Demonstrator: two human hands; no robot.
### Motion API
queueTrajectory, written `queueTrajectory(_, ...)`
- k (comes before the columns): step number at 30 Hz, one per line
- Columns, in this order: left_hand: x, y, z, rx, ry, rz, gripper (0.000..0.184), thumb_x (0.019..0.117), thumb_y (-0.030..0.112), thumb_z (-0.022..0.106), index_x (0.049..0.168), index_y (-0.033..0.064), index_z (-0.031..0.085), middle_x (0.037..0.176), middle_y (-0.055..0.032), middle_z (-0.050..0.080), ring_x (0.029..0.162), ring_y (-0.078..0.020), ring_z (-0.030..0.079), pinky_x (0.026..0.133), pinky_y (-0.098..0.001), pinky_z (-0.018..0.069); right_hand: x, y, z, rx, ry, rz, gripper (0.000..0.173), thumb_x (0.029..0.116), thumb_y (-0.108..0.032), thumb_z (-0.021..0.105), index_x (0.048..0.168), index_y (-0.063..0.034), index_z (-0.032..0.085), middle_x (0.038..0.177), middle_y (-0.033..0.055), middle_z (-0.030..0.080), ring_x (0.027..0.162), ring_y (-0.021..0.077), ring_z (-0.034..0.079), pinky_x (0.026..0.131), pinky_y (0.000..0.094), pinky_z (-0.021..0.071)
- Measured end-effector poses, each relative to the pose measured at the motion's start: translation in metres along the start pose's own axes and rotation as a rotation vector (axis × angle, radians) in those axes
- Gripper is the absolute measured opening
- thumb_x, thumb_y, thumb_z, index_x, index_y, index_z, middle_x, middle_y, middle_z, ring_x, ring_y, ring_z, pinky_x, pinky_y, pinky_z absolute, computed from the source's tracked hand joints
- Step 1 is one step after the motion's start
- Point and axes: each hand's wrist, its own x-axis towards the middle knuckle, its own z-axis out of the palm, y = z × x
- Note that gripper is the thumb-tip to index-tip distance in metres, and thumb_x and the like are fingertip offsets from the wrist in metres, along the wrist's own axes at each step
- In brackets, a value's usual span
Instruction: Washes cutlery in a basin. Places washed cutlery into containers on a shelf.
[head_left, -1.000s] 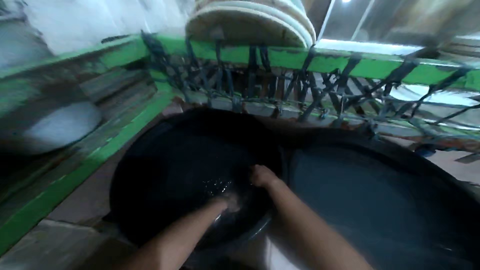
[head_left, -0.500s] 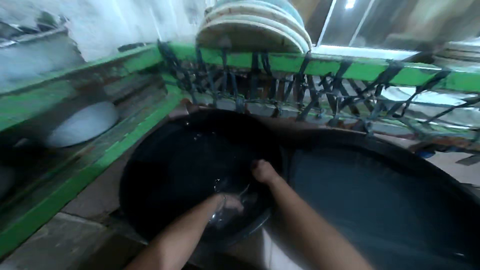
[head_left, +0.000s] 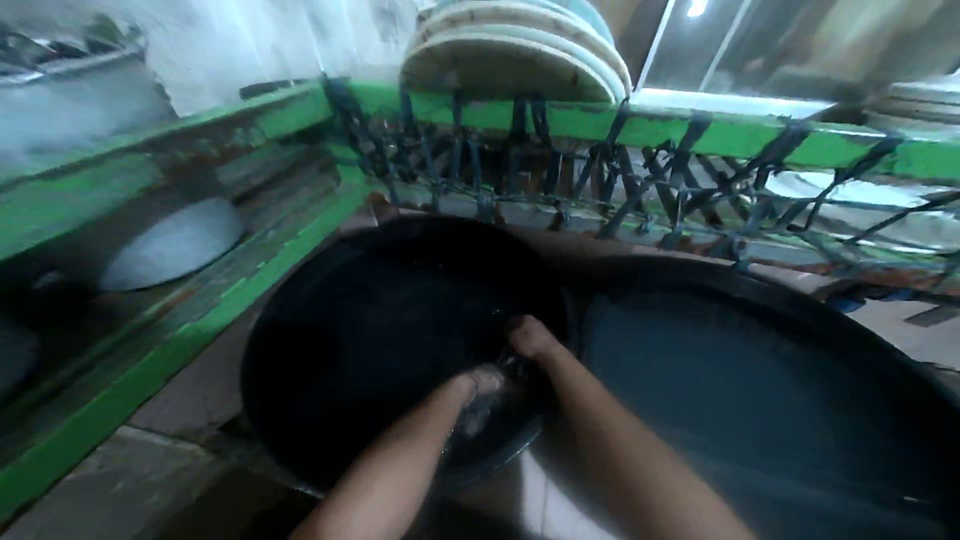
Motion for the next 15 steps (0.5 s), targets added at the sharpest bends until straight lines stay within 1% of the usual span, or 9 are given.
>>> queueTrajectory(2, 0.008, -0.005, -0.003, -0.182, 0.038, -0.017, 0.039, 0.1041, 0.018, 0.059, 0.139, 0.0014, 0.053, 0.113, -0.0145, 0.062, 0.091, -0.0191, 0.060, 0.084, -0.0359, 0.0518, -0.012, -0.012, -0.009, 0.132, 0.149, -0.013, 0.030, 0.1033, -0.020, 0.056, 0.129, -0.0083, 0.066, 0.123, 0.0188, 0.068, 0.115, 0.0350, 0.066, 0.097, 0.0603, 0.0524)
queueTrajectory(4, 0.002, -0.001, -0.008, -0.337, 0.124, -0.053, 0.039, 0.1020, 0.018, 0.062, 0.138, 0.0041, 0.053, 0.102, -0.0112, 0.061, 0.079, -0.0168, 0.057, 0.074, -0.0339, 0.0515, -0.019, -0.018, -0.014, 0.249, 0.297, -0.020, 0.029, 0.1061, -0.022, 0.054, 0.128, -0.0079, 0.065, 0.121, 0.0174, 0.069, 0.111, 0.0328, 0.067, 0.094, 0.0577, 0.0534)
queueTrajectory(5, 0.000, 0.002, -0.011, -0.385, 0.187, -0.058, 0.039, 0.1010, 0.021, 0.064, 0.136, 0.0044, 0.056, 0.102, -0.0110, 0.061, 0.079, -0.0171, 0.057, 0.074, -0.0345, 0.0511, -0.019, -0.017, -0.015, 0.291, 0.344, -0.019, 0.029, 0.1069, -0.024, 0.053, 0.127, -0.0065, 0.065, 0.118, 0.0179, 0.069, 0.108, 0.0329, 0.067, 0.092, 0.0571, 0.0536)
queueTrajectory(7, -0.005, 0.005, -0.018, -0.511, 0.316, -0.012, 0.040, 0.0964, 0.019, 0.072, 0.131, 0.0018, 0.060, 0.110, -0.0151, 0.066, 0.093, -0.0229, 0.061, 0.084, -0.0414, 0.0524, -0.015, -0.013, -0.013, 0.341, 0.305, -0.027, 0.036, 0.1076, -0.031, 0.053, 0.127, -0.0036, 0.064, 0.118, 0.0197, 0.069, 0.109, 0.0339, 0.067, 0.094, 0.0577, 0.0528)
queueTrajectory(9, 0.000, 0.003, -0.025, -0.628, 0.456, 0.063, 0.042, 0.0892, 0.015, 0.078, 0.125, -0.0011, 0.063, 0.107, -0.0182, 0.070, 0.094, -0.0276, 0.067, 0.084, -0.0459, 0.0563, -0.014, -0.013, -0.007, 0.358, 0.112, -0.064, 0.049, 0.1050, -0.043, 0.057, 0.131, -0.0018, 0.061, 0.117, 0.0199, 0.069, 0.107, 0.0320, 0.067, 0.096, 0.0550, 0.0535)
queueTrajectory(10, 0.003, 0.000, -0.030, -0.665, 0.491, 0.080, 0.043, 0.0889, 0.014, 0.077, 0.126, -0.0019, 0.061, 0.106, -0.0189, 0.068, 0.090, -0.0282, 0.066, 0.081, -0.0464, 0.0560, -0.012, -0.014, -0.003, 0.335, 0.020, -0.099, 0.050, 0.1039, -0.044, 0.059, 0.131, -0.0017, 0.061, 0.113, 0.0185, 0.071, 0.101, 0.0294, 0.070, 0.093, 0.0517, 0.0567)
queueTrajectory(12, 0.004, -0.008, -0.038, -0.703, 0.500, 0.121, 0.044, 0.0914, 0.017, 0.076, 0.127, -0.0008, 0.058, 0.098, -0.0157, 0.067, 0.079, -0.0236, 0.064, 0.073, -0.0413, 0.0560, -0.008, -0.016, 0.002, 0.294, -0.047, -0.170, 0.039, 0.1045, -0.034, 0.061, 0.125, -0.0009, 0.065, 0.102, 0.0179, 0.071, 0.087, 0.0271, 0.070, 0.082, 0.0486, 0.0584)
queueTrajectory(14, 0.000, -0.013, -0.045, -0.720, 0.469, 0.188, 0.035, 0.0941, 0.021, 0.076, 0.119, 0.0012, 0.062, 0.085, -0.0090, 0.069, 0.064, -0.0152, 0.061, 0.061, -0.0316, 0.0531, -0.002, -0.020, 0.002, 0.295, 0.046, -0.189, 0.026, 0.1038, -0.023, 0.062, 0.112, -0.0004, 0.069, 0.098, 0.0177, 0.072, 0.086, 0.0278, 0.071, 0.081, 0.0506, 0.0592)
queueTrajectory(15, -0.002, -0.015, -0.049, -0.744, 0.454, 0.217, 0.029, 0.0955, 0.021, 0.074, 0.114, 0.0020, 0.064, 0.081, -0.0072, 0.070, 0.058, -0.0125, 0.059, 0.056, -0.0279, 0.0508, 0.001, -0.022, 0.000, 0.304, 0.128, -0.180, 0.023, 0.1036, -0.021, 0.062, 0.111, -0.0008, 0.070, 0.099, 0.0177, 0.072, 0.087, 0.0287, 0.070, 0.082, 0.0520, 0.0583)
